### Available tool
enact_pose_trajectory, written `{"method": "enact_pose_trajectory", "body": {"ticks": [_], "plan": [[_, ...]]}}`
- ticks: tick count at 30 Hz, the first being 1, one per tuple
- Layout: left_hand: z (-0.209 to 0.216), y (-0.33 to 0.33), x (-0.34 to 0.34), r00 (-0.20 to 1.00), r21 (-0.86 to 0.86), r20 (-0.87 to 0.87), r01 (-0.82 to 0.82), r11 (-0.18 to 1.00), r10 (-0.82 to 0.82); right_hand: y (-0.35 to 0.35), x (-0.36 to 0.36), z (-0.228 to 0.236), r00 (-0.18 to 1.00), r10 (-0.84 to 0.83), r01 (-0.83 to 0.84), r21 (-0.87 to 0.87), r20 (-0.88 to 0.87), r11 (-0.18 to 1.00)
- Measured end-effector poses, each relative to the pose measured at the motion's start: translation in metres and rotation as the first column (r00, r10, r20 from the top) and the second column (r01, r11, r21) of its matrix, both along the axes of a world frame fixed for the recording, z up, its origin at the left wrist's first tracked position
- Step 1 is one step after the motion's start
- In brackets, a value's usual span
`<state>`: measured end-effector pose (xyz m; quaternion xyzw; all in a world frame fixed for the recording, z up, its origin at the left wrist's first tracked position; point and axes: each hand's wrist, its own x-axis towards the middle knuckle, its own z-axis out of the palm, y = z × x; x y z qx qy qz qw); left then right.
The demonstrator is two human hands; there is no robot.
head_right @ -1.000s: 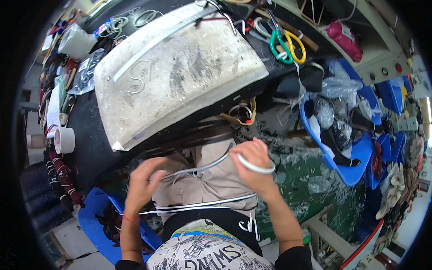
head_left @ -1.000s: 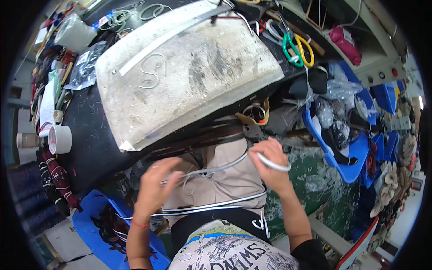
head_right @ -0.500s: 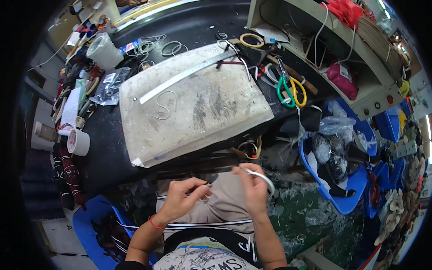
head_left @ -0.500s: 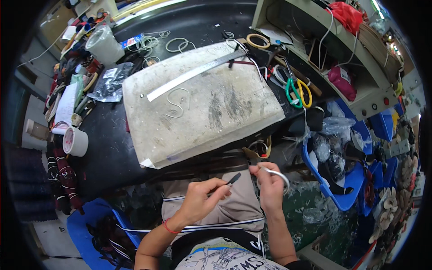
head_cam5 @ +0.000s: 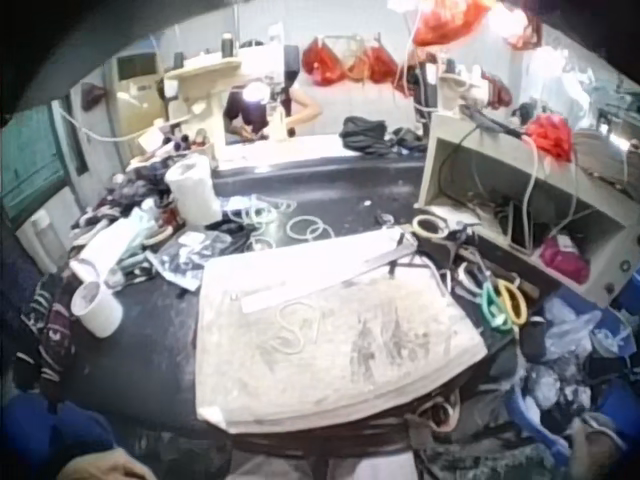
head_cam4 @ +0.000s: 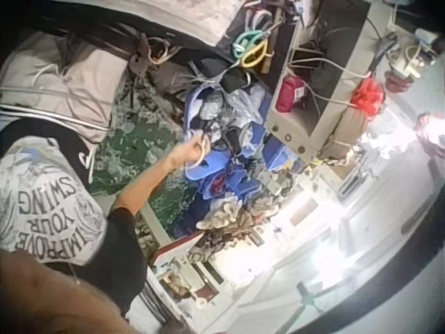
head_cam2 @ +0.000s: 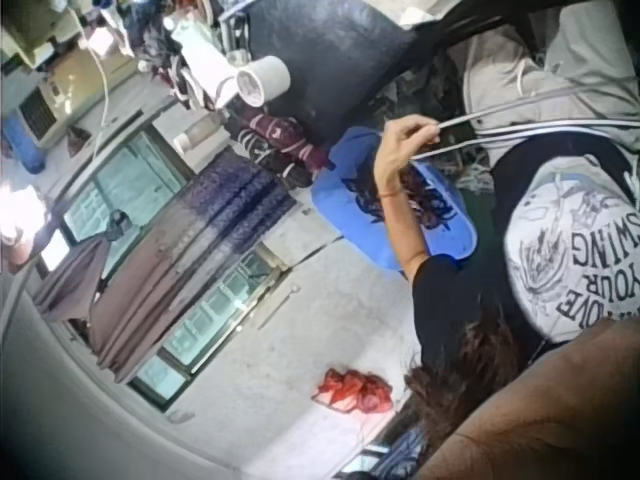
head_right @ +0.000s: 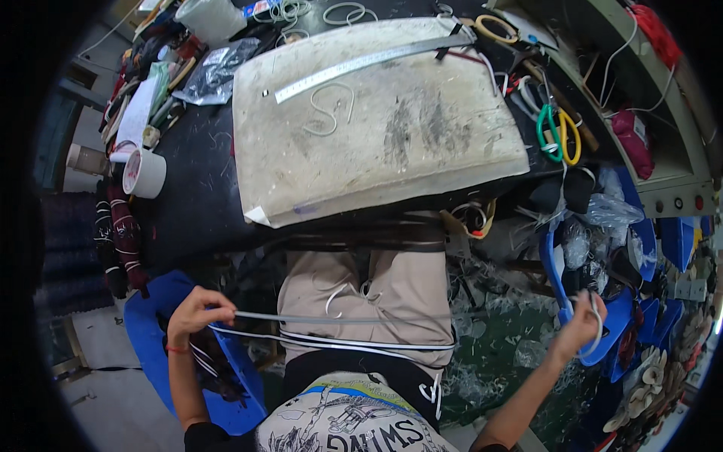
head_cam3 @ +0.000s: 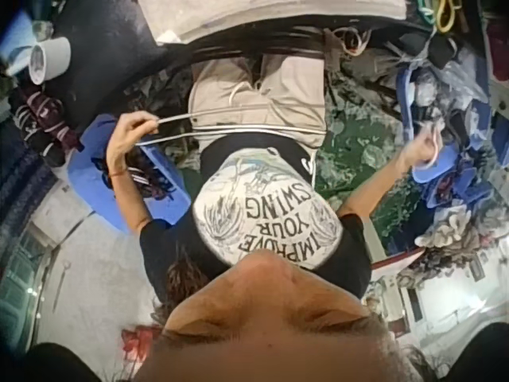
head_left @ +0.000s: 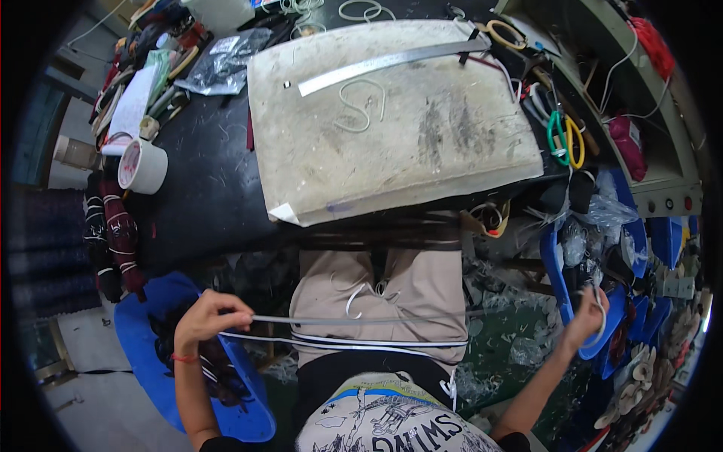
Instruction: Applying white adhesive trim or tape to black shoe components while working at a bench.
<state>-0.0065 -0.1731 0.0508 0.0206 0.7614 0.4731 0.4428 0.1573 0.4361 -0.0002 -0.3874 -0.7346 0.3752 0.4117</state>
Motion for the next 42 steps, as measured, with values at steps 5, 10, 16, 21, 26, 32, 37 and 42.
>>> {"method": "enact_pose_trajectory", "body": {"ticks": [5,10,16,21,26,32,37,42], "plan": [[-0.035,0.006,0.046,0.977,-0.071,-0.052,0.201,0.977,-0.205,0.053,0.118,-0.028,0.792,-0.187,0.038,0.258,0.582,0.965],[-0.041,0.052,0.034,0.889,-0.104,-0.45,0.048,0.993,-0.09,-0.02,0.085,-0.04,0.676,-0.365,-0.269,0.676,0.64,0.686],[-0.064,0.149,-0.017,0.583,-0.08,-0.805,0.081,0.993,-0.113,-0.161,-0.079,-0.037,0.73,0.565,-0.629,0.055,0.385,0.775],[-0.083,0.222,-0.026,0.601,-0.127,-0.775,0.152,0.98,-0.194,-0.158,-0.137,-0.058,0.711,0.651,-0.69,0.085,0.265,0.719],[-0.103,0.233,-0.01,0.381,-0.105,-0.914,0.119,0.987,-0.143,-0.155,-0.144,-0.06,0.589,0.725,-0.805,0.335,0.356,0.49],[-0.104,0.23,-0.004,0.45,-0.113,-0.881,0.098,0.989,-0.145,-0.146,-0.156,-0.037,0.376,0.714,-0.909,0.385,0.59,0.16],[-0.1,0.247,-0.018,0.591,-0.249,-0.788,-0.048,0.967,-0.174,-0.149,-0.159,-0.043,0.368,0.589,-0.91,0.409,0.719,0.068],[-0.096,0.255,-0.012,0.368,-0.354,-0.882,-0.103,0.93,-0.295,-0.163,-0.148,-0.035,0.549,0.759,-0.77,0.566,0.349,0.296]]}}
